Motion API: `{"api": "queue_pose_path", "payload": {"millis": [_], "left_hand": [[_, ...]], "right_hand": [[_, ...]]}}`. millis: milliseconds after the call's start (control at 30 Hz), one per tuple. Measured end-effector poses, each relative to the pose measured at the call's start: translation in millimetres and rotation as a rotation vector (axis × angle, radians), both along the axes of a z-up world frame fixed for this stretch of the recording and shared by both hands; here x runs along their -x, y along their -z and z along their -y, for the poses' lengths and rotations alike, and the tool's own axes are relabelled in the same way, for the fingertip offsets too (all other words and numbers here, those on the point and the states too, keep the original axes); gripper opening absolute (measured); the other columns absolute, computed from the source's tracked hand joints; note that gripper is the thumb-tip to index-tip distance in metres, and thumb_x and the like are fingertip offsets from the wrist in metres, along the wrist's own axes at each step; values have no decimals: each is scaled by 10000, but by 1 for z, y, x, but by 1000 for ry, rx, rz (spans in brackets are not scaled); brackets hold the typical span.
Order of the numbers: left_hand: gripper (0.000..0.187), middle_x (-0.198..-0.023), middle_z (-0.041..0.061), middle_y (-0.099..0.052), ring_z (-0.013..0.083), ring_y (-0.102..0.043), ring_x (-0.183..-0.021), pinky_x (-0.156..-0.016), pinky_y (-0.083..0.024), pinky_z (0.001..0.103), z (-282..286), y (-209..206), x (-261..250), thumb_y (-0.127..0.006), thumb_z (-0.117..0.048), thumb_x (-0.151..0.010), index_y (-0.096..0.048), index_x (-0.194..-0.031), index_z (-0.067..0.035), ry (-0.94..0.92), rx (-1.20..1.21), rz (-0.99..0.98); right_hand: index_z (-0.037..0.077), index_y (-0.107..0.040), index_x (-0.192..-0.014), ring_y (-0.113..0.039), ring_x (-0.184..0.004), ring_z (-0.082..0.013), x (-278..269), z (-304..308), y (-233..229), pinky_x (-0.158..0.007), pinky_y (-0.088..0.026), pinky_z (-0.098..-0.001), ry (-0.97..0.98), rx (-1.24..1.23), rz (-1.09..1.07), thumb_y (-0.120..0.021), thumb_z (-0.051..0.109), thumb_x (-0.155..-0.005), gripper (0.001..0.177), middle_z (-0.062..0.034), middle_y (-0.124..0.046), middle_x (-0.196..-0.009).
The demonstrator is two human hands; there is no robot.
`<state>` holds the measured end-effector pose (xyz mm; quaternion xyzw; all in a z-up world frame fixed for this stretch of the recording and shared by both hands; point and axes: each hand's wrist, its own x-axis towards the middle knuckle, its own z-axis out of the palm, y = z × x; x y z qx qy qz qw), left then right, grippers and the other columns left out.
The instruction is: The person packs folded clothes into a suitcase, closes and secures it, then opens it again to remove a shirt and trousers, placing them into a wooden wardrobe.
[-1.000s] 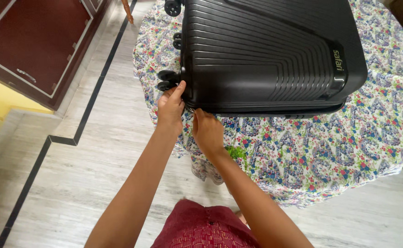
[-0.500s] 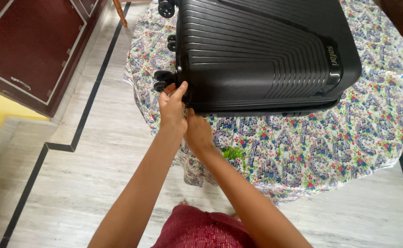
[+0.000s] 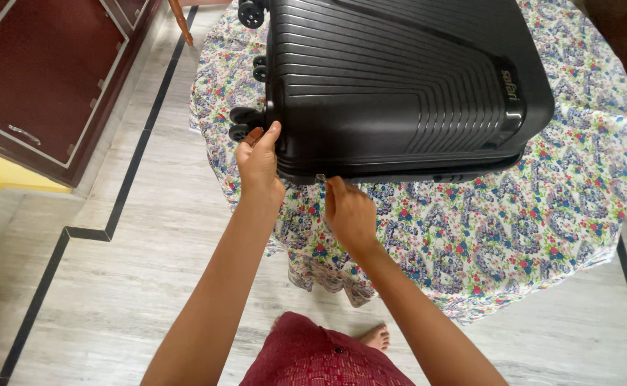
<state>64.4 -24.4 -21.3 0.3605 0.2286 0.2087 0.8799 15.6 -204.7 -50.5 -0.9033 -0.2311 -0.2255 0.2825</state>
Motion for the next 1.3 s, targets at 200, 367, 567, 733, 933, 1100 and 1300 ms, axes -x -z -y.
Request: {"api": "queue_pose_path", "payload": {"millis": [200, 367, 567, 733, 933, 1100, 1300], "left_hand": [[563, -1127, 98, -634, 150, -587, -1038, -953, -460, 291, 4, 7, 11, -808, -139, -859, -491, -1305, -3, -38, -73, -80], [645, -1326, 149, -554, 197, -509, -1255, -1111, -350, 361, 20, -7, 11, -770, -242, -873, -409, -1377, -63, -91, -188, -164], [795, -1611, 221, -160, 335, -206, -1504, -1206, -221, 482, 79, -44, 12, -714, -298, -931, -219, -1521, -102, -221, -495, -224], [738, -1728, 243, -113, 399, -136, -1629, -1314, -40, 584, 184, -60, 17, -729, -198, -970, -309, -1559, -48, -333, -1256, -37], [614, -1634, 147, -352, 371, -177, -1587, -1304, -72, 577, 279, -78, -6, -714, -172, -897, -473, -1451, -64, 77, -1747, 234], [552, -1512, 120, -479, 296, -242, -1523, -1262, -84, 559, 318, -82, -66, -687, -184, -849, -564, -1368, -42, 445, -2069, 517], [280, -1415, 96, -590, 289, -400, -1439, -1221, -164, 544, 354, -71, -137, -661, -149, -829, -752, -1093, -132, 617, -2338, 787]], "right_hand": [[62, -670, -1049, -656, -562, -297, -7, 85, -4, -490, -507, -423, 90, 50, 10, -594, 137, -1019, 111, -122, -679, -700], [75, -666, -1031, -668, -619, -318, -22, 149, -4, -542, -524, -441, 198, 108, 39, -618, 151, -1010, 92, -119, -688, -753], [83, -669, -1021, -682, -677, -357, -38, 214, -4, -587, -529, -467, 255, 103, 37, -636, 170, -1008, 94, -134, -708, -797], [81, -666, -1009, -694, -699, -357, -48, 261, -7, -591, -525, -477, 237, 76, 22, -635, 182, -1009, 106, -129, -720, -805], [94, -682, -1011, -677, -668, -346, -62, 315, -17, -603, -526, -463, 230, 153, 43, -627, 196, -1008, 116, -124, -704, -768], [96, -685, -972, -652, -647, -334, -72, 332, -22, -608, -512, -459, 223, 152, 110, -632, 189, -1007, 112, -113, -676, -731], [103, -704, -922, -633, -596, -245, -79, 342, -28, -616, -481, -385, 260, 174, 100, -662, 145, -986, 87, -57, -685, -701]]}}
